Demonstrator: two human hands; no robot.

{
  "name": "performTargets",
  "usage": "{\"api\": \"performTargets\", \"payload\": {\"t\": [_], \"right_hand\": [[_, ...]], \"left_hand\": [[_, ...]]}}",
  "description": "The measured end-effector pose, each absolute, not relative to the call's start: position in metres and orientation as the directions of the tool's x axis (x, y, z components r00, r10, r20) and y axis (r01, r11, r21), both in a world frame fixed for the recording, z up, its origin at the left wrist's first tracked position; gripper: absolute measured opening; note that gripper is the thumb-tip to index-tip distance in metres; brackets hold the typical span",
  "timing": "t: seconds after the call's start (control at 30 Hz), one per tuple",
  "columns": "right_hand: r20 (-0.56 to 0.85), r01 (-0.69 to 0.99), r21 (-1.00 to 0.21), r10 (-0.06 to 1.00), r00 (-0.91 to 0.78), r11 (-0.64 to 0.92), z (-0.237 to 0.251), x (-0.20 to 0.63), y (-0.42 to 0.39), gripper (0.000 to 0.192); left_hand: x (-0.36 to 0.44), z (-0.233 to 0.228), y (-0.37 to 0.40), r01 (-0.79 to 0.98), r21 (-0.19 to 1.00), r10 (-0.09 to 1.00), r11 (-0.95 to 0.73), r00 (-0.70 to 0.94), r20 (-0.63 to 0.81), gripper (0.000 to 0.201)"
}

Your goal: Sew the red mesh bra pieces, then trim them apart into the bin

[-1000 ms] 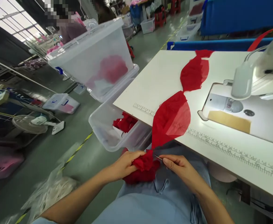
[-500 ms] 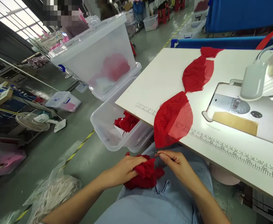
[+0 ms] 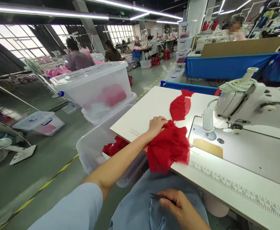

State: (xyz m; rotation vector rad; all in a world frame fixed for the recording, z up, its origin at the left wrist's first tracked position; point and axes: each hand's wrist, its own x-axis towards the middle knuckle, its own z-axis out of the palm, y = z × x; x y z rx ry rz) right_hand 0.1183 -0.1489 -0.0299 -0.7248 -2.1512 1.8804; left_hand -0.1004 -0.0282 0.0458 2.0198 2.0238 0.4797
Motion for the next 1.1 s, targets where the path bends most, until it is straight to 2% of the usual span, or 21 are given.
{"api": "performTargets", "payload": {"t": [0.1,0.17,0.23,0.3,0.37,0.43,0.5,0.57,0.67,0.9,1.1], "right_hand": [[-0.098,0.099,-0.995,0.271,-0.958,-0.009,-0.013,0.135,-0.141,0.057],[0.010,-0.036,-0.991,0.195,-0.981,-0.132,-0.006,0.143,-0.134,0.052],[0.088,-0.154,-0.960,0.271,-0.959,-0.232,-0.007,0.145,-0.130,0.047],[0.036,-0.179,-0.936,0.425,-0.905,-0.303,-0.015,0.139,-0.129,0.042],[-0.149,-0.084,-0.919,0.534,-0.832,-0.386,-0.026,0.129,-0.132,0.039],[-0.336,0.063,-0.894,0.571,-0.749,-0.444,-0.034,0.115,-0.137,0.043],[-0.433,0.192,-0.882,0.579,-0.691,-0.430,-0.039,0.103,-0.142,0.051],[-0.459,0.263,-0.881,0.578,-0.675,-0.393,-0.042,0.094,-0.146,0.058],[-0.446,0.268,-0.889,0.562,-0.697,-0.372,-0.044,0.088,-0.149,0.062],[-0.341,0.220,-0.937,0.571,-0.747,-0.272,-0.048,0.083,-0.149,0.060],[-0.279,0.225,-0.960,0.563,-0.778,-0.164,-0.043,0.079,-0.145,0.050]], "left_hand": [[-0.098,0.029,-0.060,0.901,0.425,0.995,-0.087,0.061,0.075,0.026],[-0.101,0.026,-0.099,0.873,0.464,0.989,-0.151,0.135,0.067,0.026],[-0.106,0.024,-0.143,0.822,0.531,0.976,-0.208,0.206,0.064,0.023],[-0.111,0.018,-0.186,0.728,0.639,0.964,-0.250,0.247,0.096,0.025],[-0.115,0.008,-0.222,0.650,0.722,0.968,-0.235,0.224,0.114,0.029],[-0.118,-0.003,-0.246,0.628,0.756,0.980,-0.182,0.182,0.084,0.034],[-0.120,-0.012,-0.260,0.617,0.773,0.984,-0.144,0.171,0.047,0.038],[-0.120,-0.018,-0.266,0.601,0.786,0.981,-0.145,0.191,0.035,0.039],[-0.118,-0.021,-0.269,0.652,0.737,0.972,-0.178,0.233,0.029,0.036],[-0.113,-0.017,-0.273,0.861,0.433,0.962,-0.268,0.265,0.068,0.032],[-0.110,-0.015,-0.278,0.900,0.328,0.957,-0.287,0.261,0.123,0.034]]}}
